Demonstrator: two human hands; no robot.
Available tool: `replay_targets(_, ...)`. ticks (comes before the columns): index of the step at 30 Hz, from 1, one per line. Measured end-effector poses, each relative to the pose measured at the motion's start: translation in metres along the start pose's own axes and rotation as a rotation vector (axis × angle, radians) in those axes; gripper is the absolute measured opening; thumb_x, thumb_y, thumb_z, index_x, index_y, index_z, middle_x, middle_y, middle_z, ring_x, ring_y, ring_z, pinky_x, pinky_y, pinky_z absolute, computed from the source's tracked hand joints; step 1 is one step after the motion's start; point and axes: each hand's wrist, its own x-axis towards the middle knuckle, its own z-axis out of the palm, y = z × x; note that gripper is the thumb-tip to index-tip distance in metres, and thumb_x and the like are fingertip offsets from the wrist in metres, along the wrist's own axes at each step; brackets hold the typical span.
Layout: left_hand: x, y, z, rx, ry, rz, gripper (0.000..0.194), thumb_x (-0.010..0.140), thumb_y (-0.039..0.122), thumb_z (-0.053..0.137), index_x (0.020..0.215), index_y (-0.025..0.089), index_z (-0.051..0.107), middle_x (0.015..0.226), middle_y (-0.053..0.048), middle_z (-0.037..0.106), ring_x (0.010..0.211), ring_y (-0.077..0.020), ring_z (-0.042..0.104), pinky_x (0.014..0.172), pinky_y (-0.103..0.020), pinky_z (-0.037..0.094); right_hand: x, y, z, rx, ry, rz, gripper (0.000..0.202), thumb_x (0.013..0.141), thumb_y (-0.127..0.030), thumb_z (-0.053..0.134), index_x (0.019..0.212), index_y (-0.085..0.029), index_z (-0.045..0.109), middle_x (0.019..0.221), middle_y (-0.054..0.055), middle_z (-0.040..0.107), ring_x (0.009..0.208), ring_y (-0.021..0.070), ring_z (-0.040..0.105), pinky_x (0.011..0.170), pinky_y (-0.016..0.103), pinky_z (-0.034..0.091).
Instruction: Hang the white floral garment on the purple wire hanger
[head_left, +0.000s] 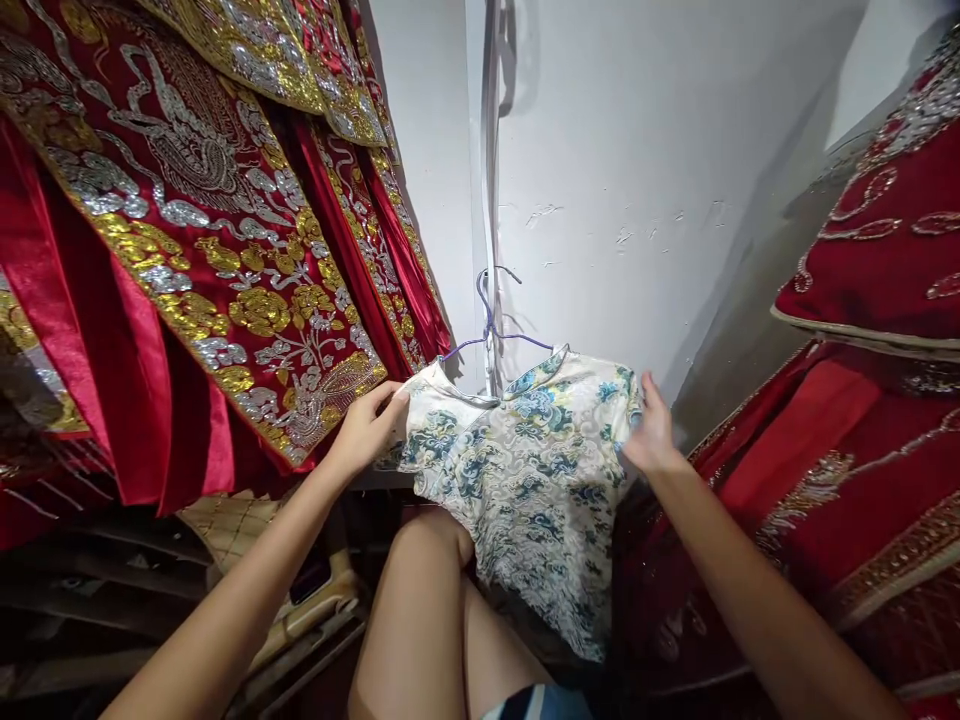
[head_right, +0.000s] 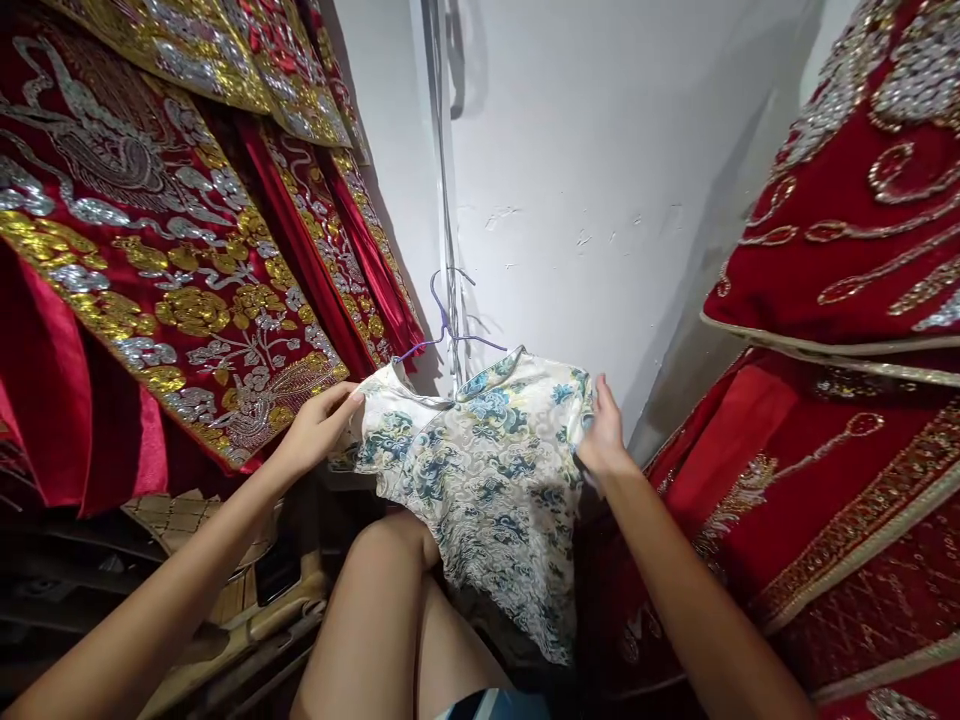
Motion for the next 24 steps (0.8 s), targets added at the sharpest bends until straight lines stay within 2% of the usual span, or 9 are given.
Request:
replay_targets(5,0.012,0.019,0.006,-0.1,0.02,0.006,0.032,0.09,0.044,0.053,0.097,0.016,0.066,0.094,-0.004,0.068,0.089,-0.0209,0.06,0.082,-0.029,0.044,0.011,-0.054,0.028,0.019,-0.046,0.037,0.025,0.066,-0.034,0.082,0.081,-0.021,0.067,0.075,0.001,0.071,0.085,0.0248,0.073,0.077,0.036,0.062)
replay_targets(9,0.037,0.035,0.009,-0.241,-0.01,-0.061,0.021,0.079,0.036,0.06,0.08,0.015,0.063,0.076,-0.001,0.063,0.074,-0.0176,0.056,0.069,-0.027,0.043,0.016,-0.101,0.072,0.112,-0.238,-0.07,0.019,0.077,-0.041,0.071,0.078,-0.023,0.067,0.079,0.002,0.072,0.091,0.0243,0.073,0.08,0.038,0.061)
replay_targets(12,0.041,0.031,0.012,-0.32,0.121,-0.03,0.013,0.071,0.026,0.059,0.076,0.016,0.064,0.074,0.0,0.063,0.071,-0.0162,0.054,0.066,-0.025,0.042,-0.018,-0.121,0.089,0.02,-0.588,-0.093,0.038,0.084,-0.06,0.061,0.088,-0.023,0.071,0.087,0.004,0.074,0.099,0.0249,0.071,0.083,0.039,0.059)
replay_targets(14,0.033,0.025,0.017,-0.352,0.266,-0.029,0.007,0.068,0.023,0.056,0.063,0.017,0.057,0.063,0.002,0.055,0.062,-0.0137,0.047,0.059,-0.024,0.038,-0.049,-0.126,0.091,-0.156,-0.976,-0.016,0.06,0.083,-0.076,0.053,0.097,-0.021,0.074,0.096,0.008,0.075,0.106,0.0273,0.069,0.088,0.04,0.057)
replay_targets(16,0.02,0.021,0.026,-0.398,0.397,-0.027,0.018,0.067,0.022,0.054,0.052,0.019,0.045,0.053,0.004,0.042,0.053,-0.0115,0.037,0.053,-0.024,0.031,-0.074,-0.123,0.09,-0.374,-1.29,0.033,0.069,0.083,-0.079,0.048,0.107,-0.02,0.075,0.109,0.011,0.074,0.114,0.0296,0.066,0.096,0.042,0.054)
replay_targets(17,0.013,0.022,0.032,-0.441,0.43,-0.017,0.022,0.068,0.023,0.055,0.051,0.02,0.042,0.052,0.004,0.038,0.052,-0.0113,0.034,0.052,-0.025,0.031,-0.081,-0.117,0.089,-0.492,-1.348,0.017,0.065,0.086,-0.075,0.05,0.113,-0.021,0.074,0.117,0.011,0.071,0.118,0.0302,0.063,0.1,0.043,0.051)
replay_targets(20,-0.002,0.031,0.05,-0.587,0.422,0.04,0.026,0.076,0.031,0.058,0.055,0.021,0.047,0.055,0.001,0.043,0.055,-0.0139,0.039,0.061,-0.03,0.041,-0.082,-0.081,0.09,-0.761,-1.077,-0.197,0.049,0.091,-0.055,0.059,0.131,-0.027,0.063,0.141,0.009,0.058,0.133,0.0299,0.051,0.113,0.047,0.038)
replay_targets(22,-0.005,0.043,0.062,-0.78,0.288,0.099,0.031,0.076,0.036,0.063,0.053,0.021,0.048,0.055,0.0,0.045,0.058,-0.016,0.044,0.073,-0.035,0.048,-0.071,-0.048,0.09,-0.815,-0.82,-0.307,0.058,0.089,-0.048,0.064,0.142,-0.028,0.052,0.151,0.009,0.047,0.141,0.0288,0.041,0.117,0.048,0.031)
replay_targets(24,-0.004,0.055,0.07,-1.008,0.121,0.149,0.04,0.074,0.037,0.066,0.047,0.023,0.04,0.05,0.0,0.04,0.057,-0.0167,0.044,0.08,-0.039,0.05,-0.061,-0.02,0.086,-0.79,-0.737,-0.244,0.06,0.089,-0.049,0.063,0.142,-0.025,0.05,0.148,0.011,0.051,0.138,0.0282,0.044,0.115,0.047,0.035)
